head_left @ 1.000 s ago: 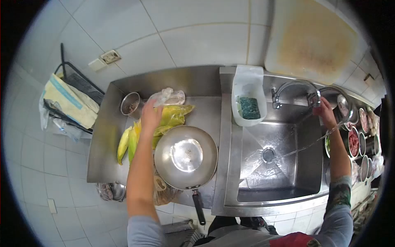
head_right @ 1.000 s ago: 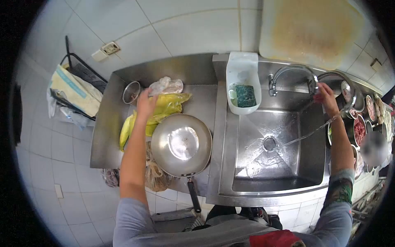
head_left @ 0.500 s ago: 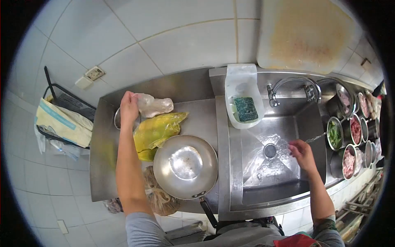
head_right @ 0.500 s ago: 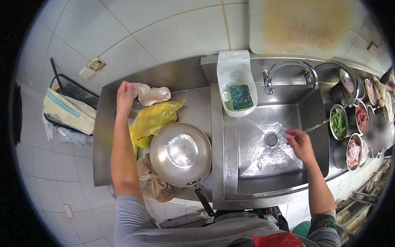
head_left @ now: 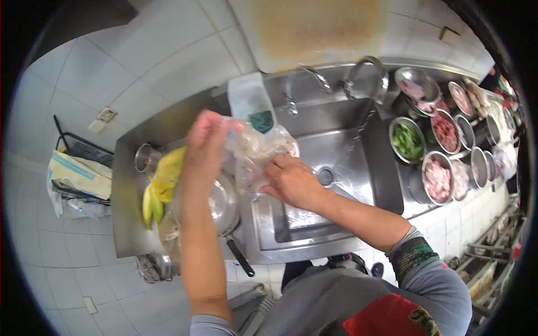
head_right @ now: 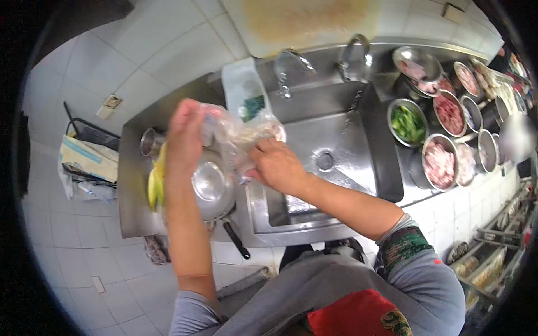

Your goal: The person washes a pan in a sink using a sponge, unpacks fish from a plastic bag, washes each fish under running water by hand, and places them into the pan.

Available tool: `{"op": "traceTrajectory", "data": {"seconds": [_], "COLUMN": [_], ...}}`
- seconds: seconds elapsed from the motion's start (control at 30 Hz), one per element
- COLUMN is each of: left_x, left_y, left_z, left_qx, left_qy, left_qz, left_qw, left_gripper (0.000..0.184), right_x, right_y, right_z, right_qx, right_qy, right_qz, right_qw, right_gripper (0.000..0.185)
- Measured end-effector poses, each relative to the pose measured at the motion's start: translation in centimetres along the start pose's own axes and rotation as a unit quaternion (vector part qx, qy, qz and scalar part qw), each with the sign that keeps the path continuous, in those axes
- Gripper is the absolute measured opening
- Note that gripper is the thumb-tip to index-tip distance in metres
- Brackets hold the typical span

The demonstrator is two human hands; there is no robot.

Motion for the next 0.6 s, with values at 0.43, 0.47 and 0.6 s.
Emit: {"op": "traceTrajectory", "data": {"seconds": [0.43, 0.47, 0.6], "left_x": [-12.3, -13.3, -14.8], "left_y": [20.9, 21.4, 23.8], "left_z": [-20.5, -21.3, -24.4], "left_qx": [0.191, 0.189, 0.197], "left_qy": [0.108, 0.11, 0.074], "left_qz": [0.043, 0.05, 0.005], "left_qw": [0.975, 0.975, 0.978], "left_gripper": [0.056, 0.056, 0.04], "right_x": [-18.3, -18.8, -20.3], "right_y": [-21.0, -21.4, -22.2], "right_z": [-0.6, -0.8, -2.4], "right_qx": [0.042, 0.052, 0.079], "right_qy": [-0.093, -0.097, -0.077], "right_qz": [-0.389, -0.402, -0.446], "right_qw": [0.916, 0.909, 0.888], "right_gripper": [0.037, 0.037, 0.041]}}
Point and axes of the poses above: each hand's wrist, its own x-axis towards the middle knuckle, its own z-axis out of the back of the hand, y = z × x, the point moved 9 cm from there along x, towards the middle knuckle, and after that the axes turned 7 degrees about -x, right-handed, at the moved point
